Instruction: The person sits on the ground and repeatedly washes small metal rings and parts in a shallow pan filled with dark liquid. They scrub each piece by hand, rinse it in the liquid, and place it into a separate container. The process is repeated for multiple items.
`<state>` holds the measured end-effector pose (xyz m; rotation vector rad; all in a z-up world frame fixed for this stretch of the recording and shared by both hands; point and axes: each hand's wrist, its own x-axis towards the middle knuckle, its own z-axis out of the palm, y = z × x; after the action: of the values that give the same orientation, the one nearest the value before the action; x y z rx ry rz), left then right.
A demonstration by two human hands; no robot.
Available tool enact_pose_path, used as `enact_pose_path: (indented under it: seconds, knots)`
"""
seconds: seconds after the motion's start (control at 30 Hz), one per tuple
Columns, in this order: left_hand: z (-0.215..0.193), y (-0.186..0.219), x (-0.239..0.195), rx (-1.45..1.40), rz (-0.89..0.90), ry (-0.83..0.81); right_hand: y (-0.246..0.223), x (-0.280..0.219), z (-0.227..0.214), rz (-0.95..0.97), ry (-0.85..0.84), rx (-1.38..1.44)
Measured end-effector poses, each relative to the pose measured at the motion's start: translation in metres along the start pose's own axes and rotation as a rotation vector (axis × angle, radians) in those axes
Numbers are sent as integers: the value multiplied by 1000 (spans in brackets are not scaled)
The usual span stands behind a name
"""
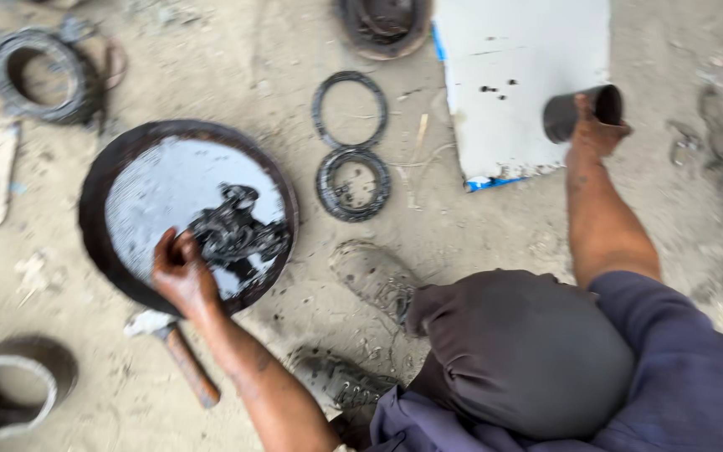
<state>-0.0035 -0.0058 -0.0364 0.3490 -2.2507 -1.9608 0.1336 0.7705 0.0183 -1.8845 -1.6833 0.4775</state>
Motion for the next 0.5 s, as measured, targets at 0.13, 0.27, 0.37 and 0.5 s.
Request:
enact_pose_path:
  seconds: [0.13,0.27,0.37,0.5]
  knots:
    - [13,25,-6,63,-114,31,2,-5,-14,-77,6,-202]
    - [20,54,-9,297,-214,87,-25,-19,7,-1054,492,-166]
    - [24,63,-9,352,-141,85,-71,-48,55,-638,-382,649]
    - [24,59,-13,476,-138,46,-125,-129,119,-601,-1131,778]
